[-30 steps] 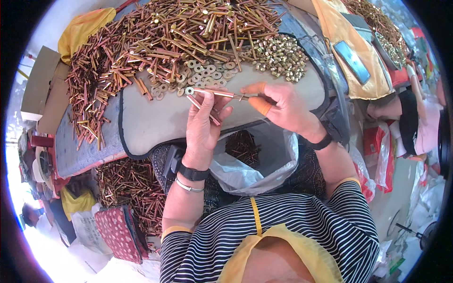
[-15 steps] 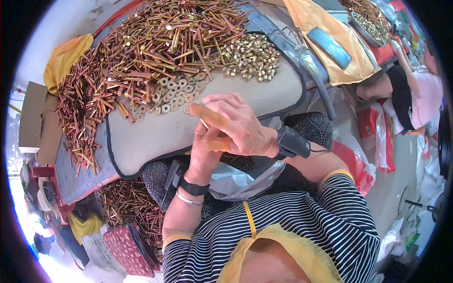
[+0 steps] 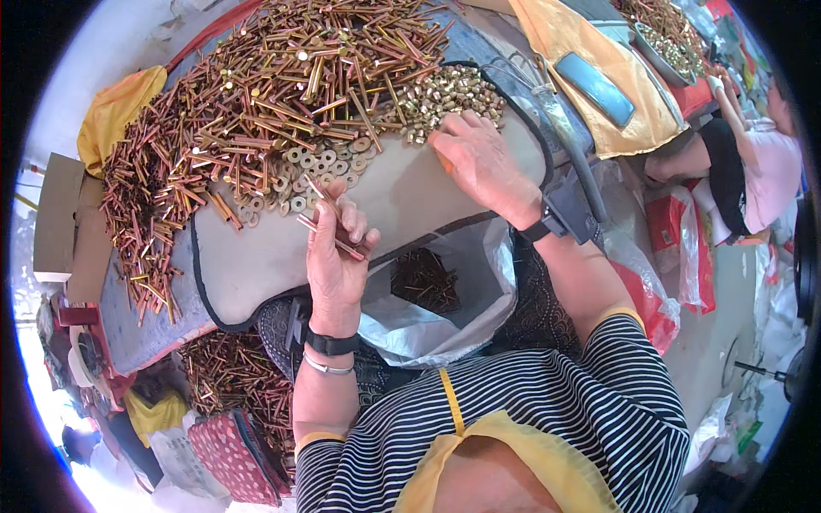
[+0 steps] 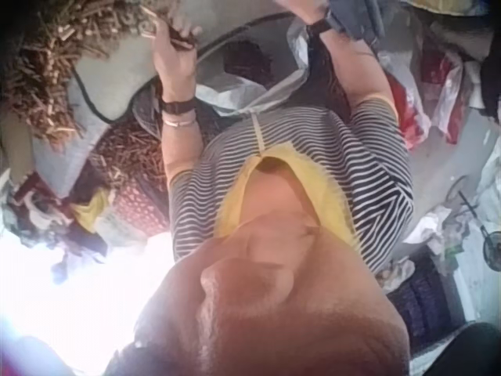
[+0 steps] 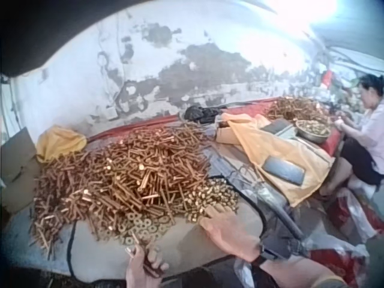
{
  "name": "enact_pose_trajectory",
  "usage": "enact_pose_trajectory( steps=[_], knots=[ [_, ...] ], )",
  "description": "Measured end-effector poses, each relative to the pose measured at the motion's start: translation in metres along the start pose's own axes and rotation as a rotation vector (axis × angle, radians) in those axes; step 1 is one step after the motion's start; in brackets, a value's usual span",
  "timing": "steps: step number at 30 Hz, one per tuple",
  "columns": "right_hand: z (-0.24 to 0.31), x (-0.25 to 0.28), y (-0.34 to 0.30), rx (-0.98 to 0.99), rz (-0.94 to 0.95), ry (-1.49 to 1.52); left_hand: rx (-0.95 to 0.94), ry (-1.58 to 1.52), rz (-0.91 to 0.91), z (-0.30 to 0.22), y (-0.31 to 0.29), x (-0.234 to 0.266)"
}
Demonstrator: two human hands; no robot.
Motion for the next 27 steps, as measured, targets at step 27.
enact_pose_trajectory(
  steps=[27],
  knots=[
    [0.04,0.0,-0.006,-0.092,-0.053,0.957,0.266,0.604,-0.012,0.018,-0.012,-0.003]
  ],
)
Point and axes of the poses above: each hand's wrist, its own y-axis towards the middle knuckle, its own x-axis out of the back of the hand, z = x × y, the point moved 7 cm from there along y, towards the middle knuckle, and after that the axes turned 8 degrees about x, right-handed, at the moved point
